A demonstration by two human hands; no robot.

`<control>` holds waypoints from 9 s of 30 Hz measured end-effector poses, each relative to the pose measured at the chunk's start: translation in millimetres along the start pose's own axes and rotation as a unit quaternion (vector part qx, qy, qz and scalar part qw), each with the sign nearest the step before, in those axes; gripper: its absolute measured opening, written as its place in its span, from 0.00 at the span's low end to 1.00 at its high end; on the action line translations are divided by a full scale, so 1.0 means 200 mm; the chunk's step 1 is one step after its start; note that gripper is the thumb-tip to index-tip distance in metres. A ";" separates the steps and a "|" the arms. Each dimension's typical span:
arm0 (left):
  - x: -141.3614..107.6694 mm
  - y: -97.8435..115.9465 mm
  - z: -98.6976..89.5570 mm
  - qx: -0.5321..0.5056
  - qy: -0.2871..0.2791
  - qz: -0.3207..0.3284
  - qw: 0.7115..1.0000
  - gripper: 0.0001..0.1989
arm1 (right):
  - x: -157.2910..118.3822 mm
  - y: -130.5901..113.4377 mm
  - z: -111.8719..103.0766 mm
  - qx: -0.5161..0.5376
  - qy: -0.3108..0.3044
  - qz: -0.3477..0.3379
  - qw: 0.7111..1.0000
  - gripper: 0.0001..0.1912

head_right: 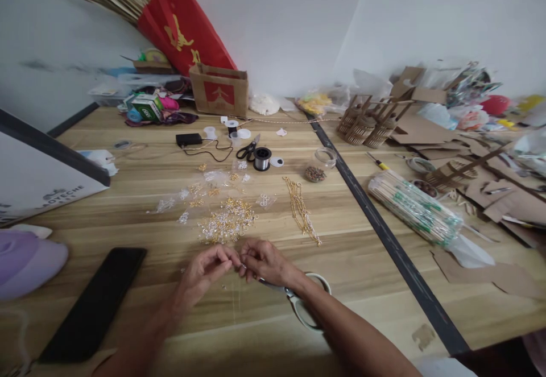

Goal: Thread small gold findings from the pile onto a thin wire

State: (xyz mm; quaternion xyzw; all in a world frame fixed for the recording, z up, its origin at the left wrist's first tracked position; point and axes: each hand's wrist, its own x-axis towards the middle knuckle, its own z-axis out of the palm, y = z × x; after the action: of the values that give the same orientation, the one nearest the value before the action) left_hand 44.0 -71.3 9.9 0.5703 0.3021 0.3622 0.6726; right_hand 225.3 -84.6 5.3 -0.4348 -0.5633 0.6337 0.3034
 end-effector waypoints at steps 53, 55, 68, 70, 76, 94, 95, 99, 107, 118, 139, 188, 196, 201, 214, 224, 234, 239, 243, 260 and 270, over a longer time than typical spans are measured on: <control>0.01 -0.04 -0.01 0.132 0.112 -0.084 0.981 0.04 | -0.08 -0.08 0.04 -0.325 0.050 -0.145 0.933 0.17; 0.01 -0.04 -0.01 0.141 0.112 -0.075 0.981 0.04 | -0.08 -0.07 0.05 -0.312 0.060 -0.145 0.937 0.12; 0.00 -0.03 0.01 0.215 0.124 -0.009 0.969 0.04 | -0.08 -0.05 0.05 -0.336 0.079 -0.128 0.930 0.08; 0.00 -0.03 0.01 0.204 0.123 -0.016 0.971 0.04 | -0.08 -0.06 0.05 -0.327 0.077 -0.122 0.934 0.08; 0.01 -0.04 0.01 0.170 0.127 -0.050 0.976 0.03 | -0.08 -0.06 0.06 -0.309 0.086 -0.112 0.941 0.07; 0.01 -0.03 0.01 0.157 0.148 -0.053 0.975 0.03 | -0.06 -0.03 0.07 -0.323 0.112 -0.206 0.917 0.06; 0.01 -0.03 0.01 0.155 0.149 -0.057 0.975 0.03 | -0.06 -0.03 0.07 -0.334 0.110 -0.210 0.912 0.07; 0.01 -0.03 0.02 0.146 0.161 -0.071 0.974 0.03 | -0.06 -0.02 0.07 -0.419 0.108 -0.236 0.870 0.09; 0.01 -0.04 0.02 0.143 0.177 -0.075 0.971 0.04 | -0.06 0.00 0.08 -0.536 0.103 -0.283 0.789 0.08; 0.02 -0.05 0.01 0.116 0.161 -0.097 0.975 0.03 | -0.03 -0.01 0.07 -0.345 0.113 -0.236 0.901 0.07; 0.01 -0.03 0.00 0.106 0.155 -0.090 0.978 0.06 | -0.08 -0.06 0.04 -0.343 0.188 -0.203 0.897 0.12; -0.01 -0.09 0.03 0.332 0.168 0.128 0.919 0.06 | -0.02 0.00 0.06 -0.132 0.089 -0.088 0.983 0.12; -0.04 -0.04 0.01 0.566 0.102 0.291 0.765 0.09 | -0.02 -0.01 0.05 -0.088 0.056 -0.034 0.994 0.15; -0.05 -0.03 0.01 0.610 0.076 0.288 0.735 0.10 | -0.02 0.01 0.04 -0.060 0.044 -0.015 0.997 0.17; 0.00 -0.06 0.01 0.549 0.074 0.237 0.798 0.10 | -0.03 -0.01 0.01 -0.105 0.047 -0.046 0.992 0.15; 0.01 -0.07 0.03 0.357 0.140 0.066 0.921 0.06 | -0.01 0.03 0.01 0.035 0.035 -0.012 0.999 0.20; 0.01 -0.05 0.02 0.301 0.141 0.078 0.940 0.06 | 0.01 0.01 0.02 0.091 0.029 -0.003 0.995 0.23; 0.01 -0.07 0.02 0.237 0.126 -0.002 0.963 0.04 | 0.01 0.02 0.02 0.093 0.028 -0.007 0.995 0.23; 0.02 -0.07 0.01 0.188 0.124 -0.053 0.973 0.03 | 0.01 0.02 0.02 0.069 0.048 -0.004 0.996 0.24; 0.04 -0.05 -0.02 0.092 0.145 -0.118 0.978 0.03 | -0.02 0.02 0.03 -0.170 0.173 -0.164 0.956 0.09; 0.05 -0.05 -0.03 0.029 0.167 -0.147 0.974 0.05 | -0.01 0.03 0.02 -0.250 0.100 -0.142 0.953 0.05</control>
State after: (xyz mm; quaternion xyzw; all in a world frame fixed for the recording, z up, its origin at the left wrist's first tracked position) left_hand 45.8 -61.2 -1.8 0.4698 0.5013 0.3407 0.6418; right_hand 223.4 -90.2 -0.4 -0.4735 -0.7261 0.3764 0.3269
